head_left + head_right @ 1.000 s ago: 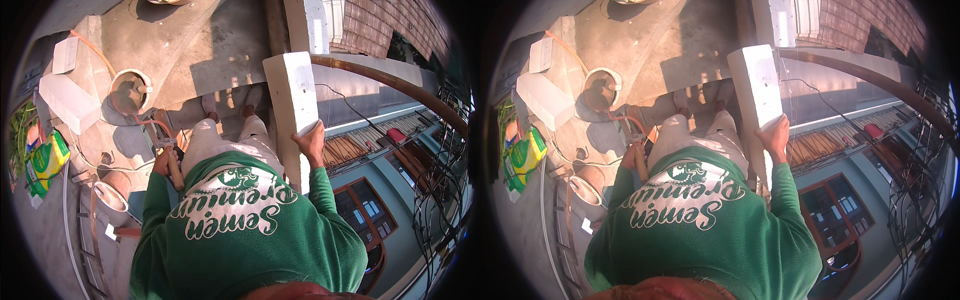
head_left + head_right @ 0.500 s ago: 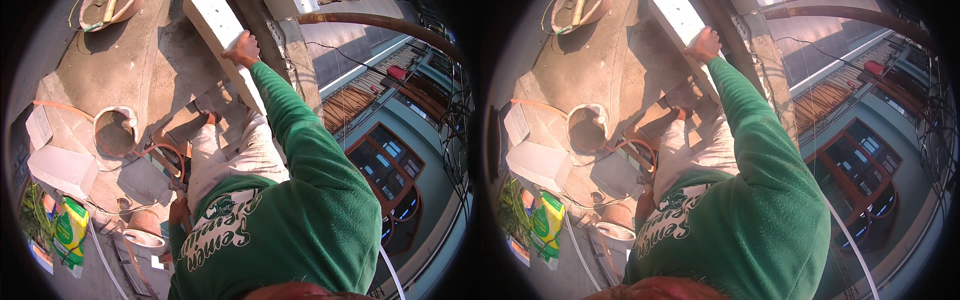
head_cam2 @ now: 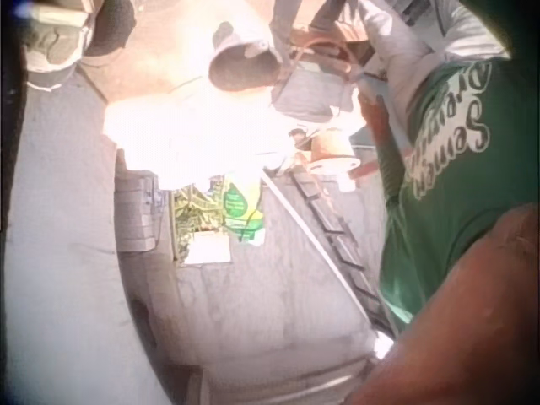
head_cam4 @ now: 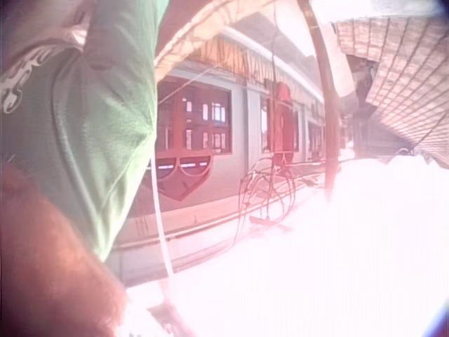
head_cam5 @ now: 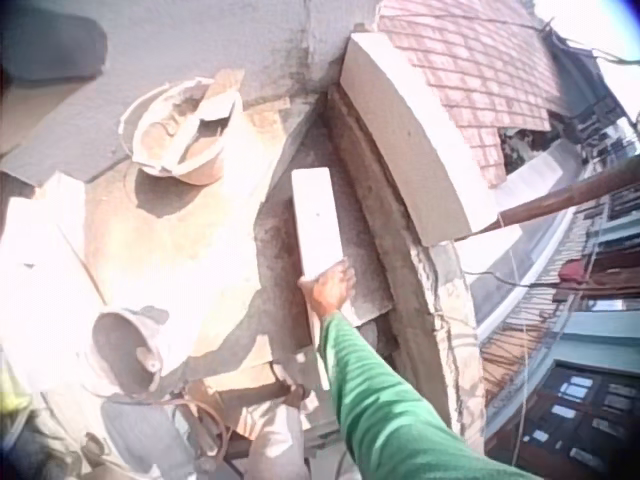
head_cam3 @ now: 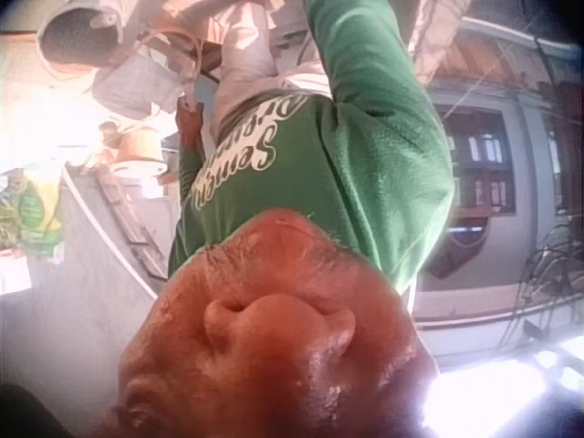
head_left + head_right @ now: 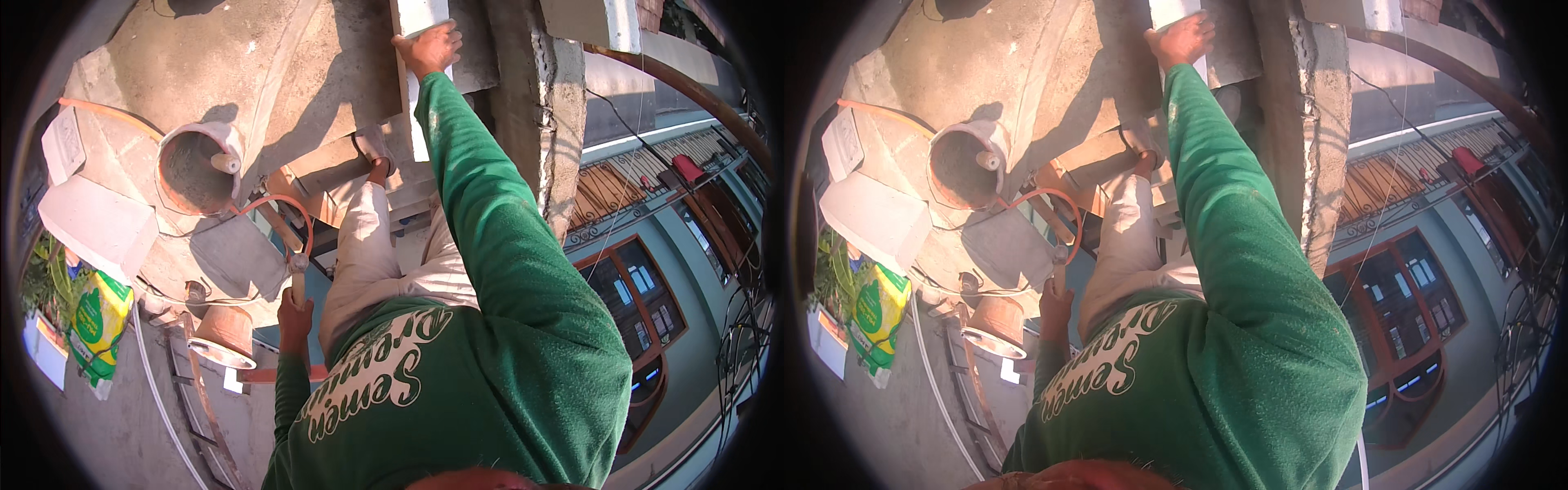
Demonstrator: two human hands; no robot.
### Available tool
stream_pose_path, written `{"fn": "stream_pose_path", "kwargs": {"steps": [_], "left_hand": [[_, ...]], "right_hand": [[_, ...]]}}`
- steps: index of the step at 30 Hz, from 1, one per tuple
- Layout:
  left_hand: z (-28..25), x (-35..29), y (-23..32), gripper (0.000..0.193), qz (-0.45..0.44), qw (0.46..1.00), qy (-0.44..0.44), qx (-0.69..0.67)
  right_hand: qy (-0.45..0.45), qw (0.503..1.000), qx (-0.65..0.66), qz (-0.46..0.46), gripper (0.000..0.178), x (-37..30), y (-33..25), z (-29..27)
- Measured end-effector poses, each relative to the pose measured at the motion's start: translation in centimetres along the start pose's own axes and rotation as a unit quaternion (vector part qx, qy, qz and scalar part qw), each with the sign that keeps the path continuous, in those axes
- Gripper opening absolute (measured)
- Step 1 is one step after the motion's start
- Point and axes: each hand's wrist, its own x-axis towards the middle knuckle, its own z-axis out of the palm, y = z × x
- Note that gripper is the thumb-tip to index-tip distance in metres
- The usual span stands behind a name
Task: The person applies mortar to a concrete stair edge using a trowel, then places white rectangular tiles onto the prepared surface. They use a hammer to tap the tiles into position and continue applying mortar and setting additional tiles along the stair edge.
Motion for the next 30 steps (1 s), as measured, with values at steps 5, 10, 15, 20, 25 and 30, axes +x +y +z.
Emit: {"fn": "stream_pose_path", "kwargs": {"steps": [5,10,15,20,25,30], "left_hand": [[1.0,6.9,6.4,0.067,0.144,0.987,0.065,0.025],[1.4,19.0,16.5,0.045,0.247,0.962,0.111,0.046],[2.0,29.9,22.6,0.046,0.281,0.941,0.17,0.077],[4.2,29.5,20.7,0.066,0.231,0.918,0.307,0.097],[9.3,19.2,9.5,0.069,0.188,0.969,0.151,-0.06],[11.8,11.2,1.1,0.06,0.111,0.982,0.111,-0.105]], "right_hand": [[0.006,0.989,0.026,-0.145,0.145,-3.4,3.1,-3.3],[-0.031,0.963,-0.002,-0.269,0.1,-10.7,12.5,-5.0],[-0.126,0.969,0.002,-0.213,0.078,-16.8,17.2,-5.5],[-0.314,0.907,0.202,-0.196,0.05,-20.6,5.2,-4.0],[-0.336,0.845,0.095,-0.404,0.078,-26.6,-13.1,0.7],[-0.413,0.767,-0.16,-0.464,0.064,-29.2,-20.7,3.5]]}}
